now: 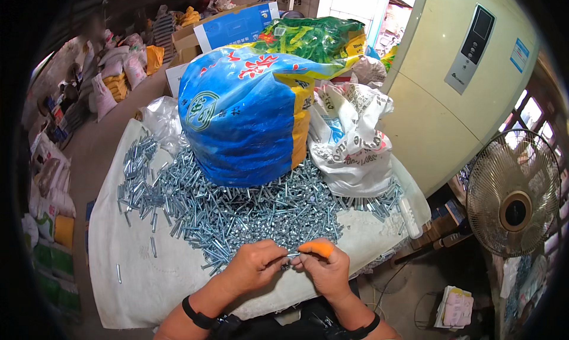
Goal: Sorting and inspecting bolts and screws on a table.
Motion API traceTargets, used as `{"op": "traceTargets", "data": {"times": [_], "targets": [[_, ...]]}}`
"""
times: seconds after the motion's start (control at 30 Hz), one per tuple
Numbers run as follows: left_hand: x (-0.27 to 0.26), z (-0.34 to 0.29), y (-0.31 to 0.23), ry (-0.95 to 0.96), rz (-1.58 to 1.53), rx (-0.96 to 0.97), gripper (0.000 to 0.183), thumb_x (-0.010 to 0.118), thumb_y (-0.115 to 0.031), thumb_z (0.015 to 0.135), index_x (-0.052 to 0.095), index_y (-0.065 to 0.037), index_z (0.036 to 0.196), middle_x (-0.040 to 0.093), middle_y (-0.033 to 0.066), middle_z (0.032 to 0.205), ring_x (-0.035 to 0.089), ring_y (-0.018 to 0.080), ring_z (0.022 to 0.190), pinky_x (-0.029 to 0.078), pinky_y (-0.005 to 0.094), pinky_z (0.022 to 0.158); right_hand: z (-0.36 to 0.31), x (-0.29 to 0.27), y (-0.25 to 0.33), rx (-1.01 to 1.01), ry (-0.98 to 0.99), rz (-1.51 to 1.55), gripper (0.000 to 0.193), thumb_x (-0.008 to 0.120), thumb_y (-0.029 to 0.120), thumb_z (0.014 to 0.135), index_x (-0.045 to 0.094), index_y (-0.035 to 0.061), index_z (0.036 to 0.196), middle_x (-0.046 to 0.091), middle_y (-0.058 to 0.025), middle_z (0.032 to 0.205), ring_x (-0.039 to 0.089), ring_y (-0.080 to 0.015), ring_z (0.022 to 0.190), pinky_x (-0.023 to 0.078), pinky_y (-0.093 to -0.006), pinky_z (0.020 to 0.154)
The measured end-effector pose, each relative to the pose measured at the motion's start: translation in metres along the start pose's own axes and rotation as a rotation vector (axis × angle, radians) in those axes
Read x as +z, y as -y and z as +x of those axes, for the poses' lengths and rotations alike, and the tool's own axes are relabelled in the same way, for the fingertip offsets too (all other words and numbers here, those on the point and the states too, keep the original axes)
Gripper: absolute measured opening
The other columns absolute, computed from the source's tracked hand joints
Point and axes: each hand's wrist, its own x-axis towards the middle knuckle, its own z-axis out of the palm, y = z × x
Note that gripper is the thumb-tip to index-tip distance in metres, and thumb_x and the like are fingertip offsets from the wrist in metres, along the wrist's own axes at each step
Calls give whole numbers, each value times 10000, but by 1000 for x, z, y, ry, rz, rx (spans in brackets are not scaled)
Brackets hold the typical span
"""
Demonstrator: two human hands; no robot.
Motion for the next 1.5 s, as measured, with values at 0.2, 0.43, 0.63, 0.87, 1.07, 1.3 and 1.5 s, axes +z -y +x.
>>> {"op": "traceTargets", "data": {"times": [0.2, 0.43, 0.63, 0.87, 1.07, 1.3, 1.5], "targets": [[0, 1, 2, -19, -3, -1, 89, 705, -40, 912, 713, -31, 1000, 662, 159, 846, 678, 377, 725, 543, 446, 634, 1, 3, 1, -83, 1, -46, 175, 625, -128, 951, 678, -80, 1111, 666, -106, 1009, 755, -210, 916, 640, -307, 783], [0, 0, -1, -9, -26, -6, 95, 724, -48, 900, 713, -35, 993, 660, 152, 836, 673, 365, 705, 544, 432, 629, -3, 4, -2, -36, -22, 17, 306, 640, -87, 976, 633, -73, 1282, 681, -107, 981, 739, -187, 835, 627, -288, 710], [3, -2, 2, 5, 5, 43, 146, 764, -44, 869, 723, -45, 1009, 661, 134, 828, 679, 329, 693, 547, 401, 612, -3, 0, -3, 61, -23, 80, 292, 647, 18, 1024, 634, -45, 1309, 686, -82, 876, 648, -119, 641, 529, -242, 567], [4, 0, -6, 38, -4, 111, 168, 776, -39, 874, 730, -38, 1036, 673, 118, 829, 682, 300, 693, 541, 375, 593, 6, -4, -25, -83, -96, -194, 157, 678, 128, 1042, 694, -28, 1029, 664, -46, 782, 602, -87, 620, 481, -238, 544], [4, -1, -10, -106, -28, -11, 140, 776, -36, 890, 735, -27, 1024, 674, 116, 815, 657, 259, 643, 521, 361, 575, 5, 18, -6, -53, -110, 27, 289, 687, 228, 1048, 692, -32, 919, 640, -40, 777, 641, -93, 668, 509, -235, 572], [4, 0, -12, -78, -22, -29, 121, 770, -43, 903, 739, -23, 1018, 687, 122, 827, 669, 257, 655, 526, 352, 588, 8, 11, -7, -59, -144, 65, 373, 699, 268, 1039, 683, -26, 810, 622, -48, 766, 624, -101, 616, 497, -248, 544], [2, 1, -8, -134, 38, -21, 148, 735, -27, 901, 708, -32, 1046, 683, 144, 861, 686, 337, 700, 550, 402, 614, 13, -14, 0, -213, 276, -485, 303, 784, 250, 970, 734, -44, 920, 635, -50, 796, 644, -119, 707, 498, -245, 626]]}}
